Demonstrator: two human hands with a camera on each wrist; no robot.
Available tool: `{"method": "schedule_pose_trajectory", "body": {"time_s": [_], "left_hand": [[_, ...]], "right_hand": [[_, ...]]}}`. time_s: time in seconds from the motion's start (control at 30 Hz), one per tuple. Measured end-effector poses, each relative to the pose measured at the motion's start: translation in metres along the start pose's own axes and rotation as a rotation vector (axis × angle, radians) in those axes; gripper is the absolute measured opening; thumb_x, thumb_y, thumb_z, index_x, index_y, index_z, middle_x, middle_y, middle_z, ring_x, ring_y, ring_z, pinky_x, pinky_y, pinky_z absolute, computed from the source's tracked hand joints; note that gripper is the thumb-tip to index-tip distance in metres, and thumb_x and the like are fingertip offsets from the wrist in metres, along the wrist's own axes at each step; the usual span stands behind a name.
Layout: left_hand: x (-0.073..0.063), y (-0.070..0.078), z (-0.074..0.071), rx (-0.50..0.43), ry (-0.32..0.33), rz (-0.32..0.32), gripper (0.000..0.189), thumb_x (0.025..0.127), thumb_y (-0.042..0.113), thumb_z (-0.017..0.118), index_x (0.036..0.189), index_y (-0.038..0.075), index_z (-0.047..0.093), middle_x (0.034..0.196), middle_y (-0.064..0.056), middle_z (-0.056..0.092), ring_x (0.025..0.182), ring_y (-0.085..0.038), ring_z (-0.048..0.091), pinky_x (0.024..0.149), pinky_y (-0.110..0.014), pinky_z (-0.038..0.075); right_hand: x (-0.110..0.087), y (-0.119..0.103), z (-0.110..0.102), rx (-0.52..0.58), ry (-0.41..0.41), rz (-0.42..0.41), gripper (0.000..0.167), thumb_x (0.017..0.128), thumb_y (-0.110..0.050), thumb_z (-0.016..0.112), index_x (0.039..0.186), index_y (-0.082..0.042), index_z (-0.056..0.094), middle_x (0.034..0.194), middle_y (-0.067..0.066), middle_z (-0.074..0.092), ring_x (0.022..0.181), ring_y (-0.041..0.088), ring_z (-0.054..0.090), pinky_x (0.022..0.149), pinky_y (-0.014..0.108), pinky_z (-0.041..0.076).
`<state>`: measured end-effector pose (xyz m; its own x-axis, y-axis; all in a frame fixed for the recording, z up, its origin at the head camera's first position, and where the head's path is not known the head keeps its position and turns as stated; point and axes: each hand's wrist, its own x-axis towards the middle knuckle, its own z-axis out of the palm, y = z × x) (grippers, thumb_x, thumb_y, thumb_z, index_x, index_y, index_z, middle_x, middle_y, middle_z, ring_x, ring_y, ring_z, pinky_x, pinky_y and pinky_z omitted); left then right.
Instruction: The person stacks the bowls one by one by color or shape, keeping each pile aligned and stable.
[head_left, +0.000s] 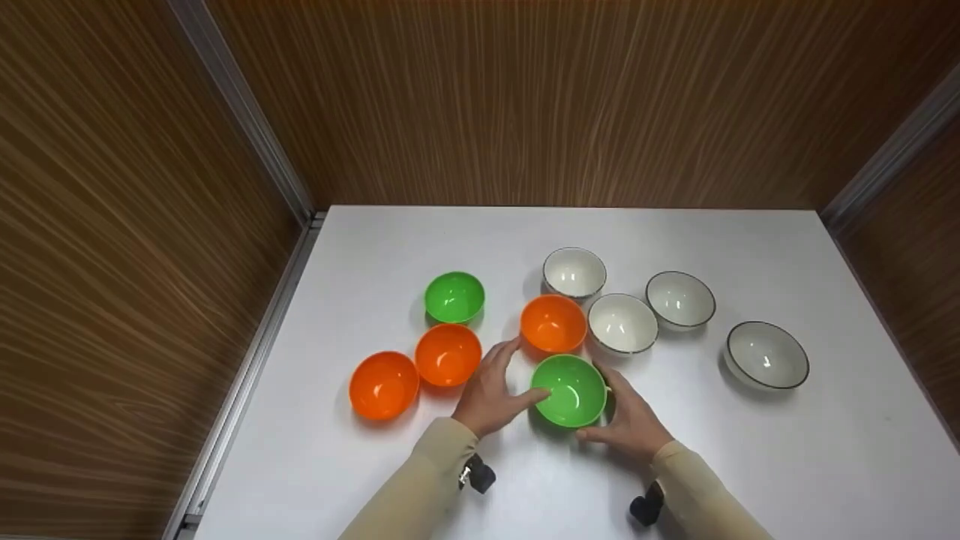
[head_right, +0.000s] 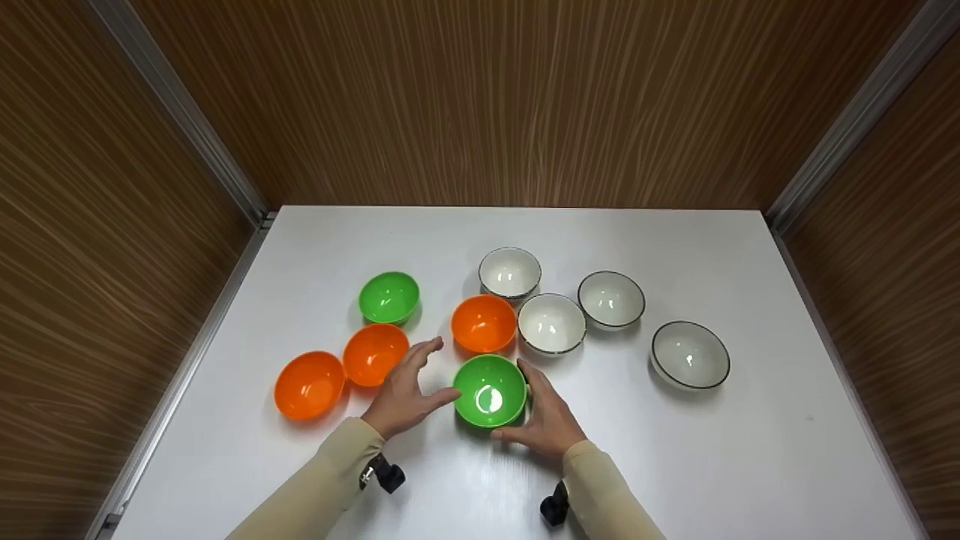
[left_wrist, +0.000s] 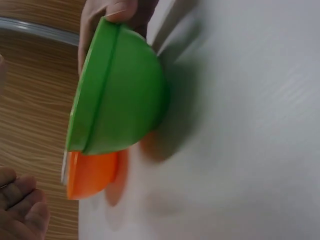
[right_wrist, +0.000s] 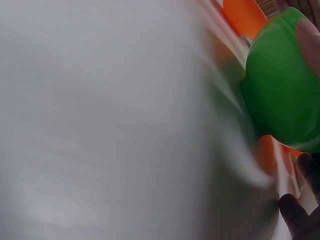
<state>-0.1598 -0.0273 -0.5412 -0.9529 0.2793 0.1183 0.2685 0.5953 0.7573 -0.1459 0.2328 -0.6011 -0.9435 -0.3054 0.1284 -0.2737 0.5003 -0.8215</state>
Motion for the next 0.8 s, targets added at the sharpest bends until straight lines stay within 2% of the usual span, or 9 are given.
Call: {"method": "schedule_pose_trajectory", "body": {"time_s": [0.17,0.33,0.43,0.57,0.8], "left_hand": [[0.012,0.001,-0.034,0.065,0.029,0.04,0.086,0.08,0.049,0.073,0.148,0.013,0.035,0.147,-0.005,0.04,0.132,-0.023,0.042,0.108,-0.039,0.038],[0.031,-0.007,-0.065,0.193,0.076,0.016,0.087,0.081,0.053,0.071,0.148,0.011,0.034,0.146,-0.009,0.039,0.134,-0.025,0.037,0.109,-0.041,0.037],[0.043,-0.016,-0.079,0.249,0.111,-0.036,0.088,0.08,0.054,0.071,0.147,0.01,0.034,0.145,-0.01,0.039,0.131,-0.026,0.038,0.109,-0.04,0.036],[0.056,-0.028,-0.094,0.248,0.137,-0.131,0.091,0.078,0.05,0.075,0.147,0.008,0.033,0.142,-0.011,0.038,0.125,-0.027,0.043,0.104,-0.042,0.041],[0.075,-0.045,-0.104,0.292,0.085,-0.312,0.104,0.076,0.054,0.075,0.151,0.006,0.022,0.144,-0.016,0.034,0.125,-0.03,0.041,0.104,-0.045,0.04]], "right_hand": [[0.0,0.0,0.0,0.01,0.0,-0.002,0.124,0.053,-0.037,0.094,0.15,-0.003,0.026,0.149,0.016,0.037,0.135,0.035,0.036,0.11,0.059,0.025],[-0.001,0.003,0.003,0.005,0.002,-0.005,0.123,0.052,-0.038,0.094,0.15,-0.004,0.027,0.149,0.015,0.037,0.135,0.035,0.036,0.11,0.059,0.024],[-0.001,0.004,0.004,0.015,0.002,0.002,0.123,0.053,-0.038,0.094,0.15,-0.004,0.027,0.15,0.015,0.036,0.136,0.035,0.035,0.111,0.059,0.023],[-0.002,0.006,0.006,0.036,-0.003,0.011,0.123,0.053,-0.037,0.094,0.15,-0.003,0.026,0.151,0.016,0.034,0.137,0.036,0.033,0.112,0.058,0.021],[-0.006,0.009,0.009,0.024,-0.017,0.052,0.123,0.054,-0.04,0.093,0.151,-0.004,0.025,0.151,0.015,0.033,0.138,0.034,0.031,0.113,0.055,0.02]]}}
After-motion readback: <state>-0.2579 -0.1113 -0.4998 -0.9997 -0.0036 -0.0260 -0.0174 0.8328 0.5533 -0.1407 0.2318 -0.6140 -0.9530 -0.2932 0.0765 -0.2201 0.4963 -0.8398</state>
